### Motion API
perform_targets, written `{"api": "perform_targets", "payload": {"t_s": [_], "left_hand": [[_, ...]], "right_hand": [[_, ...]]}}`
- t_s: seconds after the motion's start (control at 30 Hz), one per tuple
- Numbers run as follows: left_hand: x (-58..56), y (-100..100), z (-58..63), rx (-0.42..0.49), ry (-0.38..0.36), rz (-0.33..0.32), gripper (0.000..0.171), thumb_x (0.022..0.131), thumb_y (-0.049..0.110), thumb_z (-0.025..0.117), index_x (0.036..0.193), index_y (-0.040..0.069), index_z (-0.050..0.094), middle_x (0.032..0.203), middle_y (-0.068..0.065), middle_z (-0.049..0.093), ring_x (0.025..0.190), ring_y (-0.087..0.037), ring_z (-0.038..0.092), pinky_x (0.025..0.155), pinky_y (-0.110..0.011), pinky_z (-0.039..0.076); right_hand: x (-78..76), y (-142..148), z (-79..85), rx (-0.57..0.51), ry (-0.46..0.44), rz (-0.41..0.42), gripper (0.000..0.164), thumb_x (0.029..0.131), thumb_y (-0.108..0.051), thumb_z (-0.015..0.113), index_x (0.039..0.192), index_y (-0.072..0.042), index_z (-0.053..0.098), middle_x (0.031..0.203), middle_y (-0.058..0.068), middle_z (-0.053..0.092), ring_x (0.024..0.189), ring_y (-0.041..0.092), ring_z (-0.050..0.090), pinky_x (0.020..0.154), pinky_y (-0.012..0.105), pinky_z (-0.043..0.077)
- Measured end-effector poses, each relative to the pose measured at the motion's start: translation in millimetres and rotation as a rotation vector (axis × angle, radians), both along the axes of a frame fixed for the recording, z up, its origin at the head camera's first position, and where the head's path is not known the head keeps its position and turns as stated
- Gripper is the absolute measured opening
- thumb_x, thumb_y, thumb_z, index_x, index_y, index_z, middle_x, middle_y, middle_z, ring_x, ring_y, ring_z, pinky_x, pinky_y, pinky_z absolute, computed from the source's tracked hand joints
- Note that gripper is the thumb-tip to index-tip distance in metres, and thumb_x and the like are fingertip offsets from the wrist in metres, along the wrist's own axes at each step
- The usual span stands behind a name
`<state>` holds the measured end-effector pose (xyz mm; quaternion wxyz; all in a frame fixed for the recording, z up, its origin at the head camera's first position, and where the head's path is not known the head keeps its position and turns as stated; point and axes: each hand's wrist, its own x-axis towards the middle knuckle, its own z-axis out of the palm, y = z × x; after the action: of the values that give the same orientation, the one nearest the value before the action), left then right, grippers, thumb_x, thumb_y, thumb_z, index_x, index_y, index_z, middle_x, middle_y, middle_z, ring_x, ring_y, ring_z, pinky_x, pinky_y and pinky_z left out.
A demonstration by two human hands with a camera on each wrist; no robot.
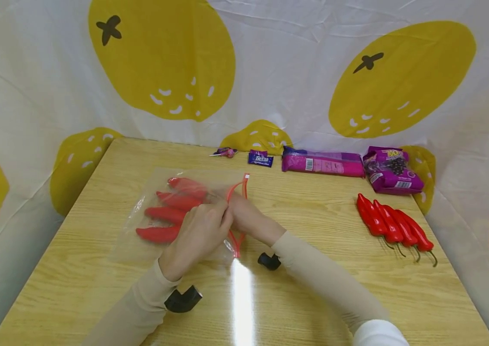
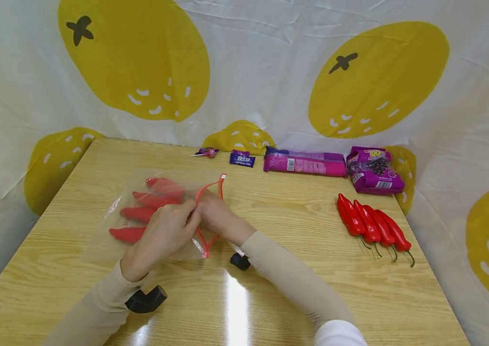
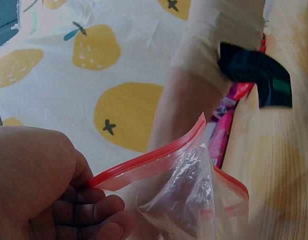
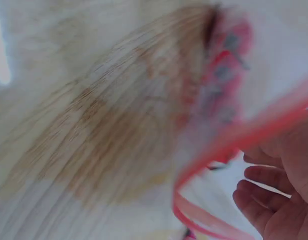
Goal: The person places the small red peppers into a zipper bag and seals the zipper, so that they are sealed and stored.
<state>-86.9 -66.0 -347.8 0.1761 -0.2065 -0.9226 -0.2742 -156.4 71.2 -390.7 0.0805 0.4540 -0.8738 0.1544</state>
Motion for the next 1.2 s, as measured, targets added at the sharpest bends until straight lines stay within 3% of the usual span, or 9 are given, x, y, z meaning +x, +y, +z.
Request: {"api": "perform_targets", "payload": {"t_s": [0.13, 0.27, 0.37, 0.53, 0.63, 0.7, 0.8, 0.93, 1.2], "left_hand": [[-1.0, -0.2, -1.4, -0.005, 0.002, 0.001, 0.026, 0.085, 0.013, 0.054, 0.061, 0.012, 0.043, 0.048, 0.003, 0.032, 0.042, -0.014, 0.034, 0.039, -0.026, 0.027], [-1.1, -2.3, 0.7, 0.009, -0.019, 0.003, 0.027, 0.086, 0.014, 0.054, 0.061, 0.013, 0.045, 0.048, 0.004, 0.034, 0.041, -0.013, 0.034, 0.039, -0.025, 0.027], [-1.0, -3.6, 1.0, 0.015, -0.034, -0.002, 0.026, 0.086, 0.014, 0.053, 0.061, 0.014, 0.045, 0.048, 0.004, 0.034, 0.042, -0.012, 0.034, 0.039, -0.025, 0.027], [-1.4, -4.6, -1.0, 0.015, -0.025, -0.007, 0.028, 0.086, 0.012, 0.052, 0.059, 0.014, 0.044, 0.048, 0.004, 0.032, 0.043, -0.011, 0.031, 0.039, -0.024, 0.025], [-1.8, -4.2, -2.0, 0.016, -0.022, -0.012, 0.029, 0.086, 0.012, 0.052, 0.059, 0.014, 0.043, 0.048, 0.004, 0.031, 0.042, -0.011, 0.031, 0.039, -0.024, 0.024], [-2.1, -3.7, -2.8, 0.018, -0.022, -0.017, 0.029, 0.086, 0.012, 0.052, 0.059, 0.014, 0.042, 0.048, 0.004, 0.031, 0.042, -0.010, 0.030, 0.039, -0.023, 0.023], [-2.4, -3.6, -3.5, 0.019, -0.019, -0.017, 0.030, 0.086, 0.012, 0.052, 0.058, 0.014, 0.042, 0.048, 0.004, 0.031, 0.042, -0.010, 0.030, 0.039, -0.023, 0.023], [-2.3, -4.1, -3.7, 0.018, -0.024, -0.011, 0.030, 0.086, 0.012, 0.052, 0.058, 0.014, 0.042, 0.048, 0.004, 0.032, 0.042, -0.010, 0.031, 0.038, -0.024, 0.024], [-3.6, -3.2, -2.5, 0.019, -0.037, -0.025, 0.029, 0.087, 0.012, 0.052, 0.059, 0.014, 0.042, 0.049, 0.004, 0.032, 0.041, -0.010, 0.031, 0.038, -0.023, 0.024]], "right_hand": [[15.3, 30.2, 13.0, 0.010, 0.114, -0.065, 0.029, 0.078, -0.003, 0.061, 0.107, -0.003, 0.064, 0.110, 0.012, 0.060, 0.103, 0.025, 0.055, 0.093, 0.034, 0.042], [33.0, 88.9, 16.9, -0.092, 0.169, -0.197, 0.025, 0.078, -0.002, 0.064, 0.102, -0.002, 0.066, 0.109, 0.014, 0.061, 0.100, 0.027, 0.057, 0.086, 0.037, 0.046], [41.2, 148.5, 11.5, -0.124, 0.217, -0.368, 0.024, 0.076, -0.001, 0.065, 0.100, -0.001, 0.066, 0.101, 0.014, 0.063, 0.092, 0.030, 0.058, 0.078, 0.042, 0.048], [50.0, 249.8, -3.2, -0.068, 0.268, -0.729, 0.025, 0.075, -0.003, 0.063, 0.099, 0.001, 0.064, 0.092, 0.020, 0.061, 0.079, 0.039, 0.057, 0.065, 0.050, 0.045], [56.9, 293.8, -7.3, -0.013, 0.245, -0.927, 0.029, 0.077, -0.007, 0.062, 0.103, 0.004, 0.061, 0.091, 0.026, 0.058, 0.078, 0.045, 0.054, 0.062, 0.055, 0.042], [61.0, 313.6, -8.0, 0.033, 0.211, -1.012, 0.031, 0.078, -0.011, 0.063, 0.103, 0.007, 0.060, 0.091, 0.029, 0.055, 0.077, 0.047, 0.052, 0.061, 0.056, 0.041], [64.2, 329.4, -8.6, 0.104, 0.129, -1.069, 0.032, 0.080, -0.019, 0.064, 0.096, 0.007, 0.059, 0.087, 0.030, 0.053, 0.072, 0.048, 0.051, 0.055, 0.055, 0.039], [63.4, 335.0, -10.2, 0.191, 0.037, -1.080, 0.033, 0.079, -0.026, 0.066, 0.085, 0.006, 0.061, 0.080, 0.028, 0.051, 0.066, 0.044, 0.049, 0.050, 0.049, 0.037], [64.5, 329.3, -11.0, 0.233, -0.037, -1.063, 0.037, 0.076, -0.022, 0.068, 0.096, 0.007, 0.059, 0.082, 0.028, 0.055, 0.069, 0.044, 0.050, 0.053, 0.052, 0.039]]}}
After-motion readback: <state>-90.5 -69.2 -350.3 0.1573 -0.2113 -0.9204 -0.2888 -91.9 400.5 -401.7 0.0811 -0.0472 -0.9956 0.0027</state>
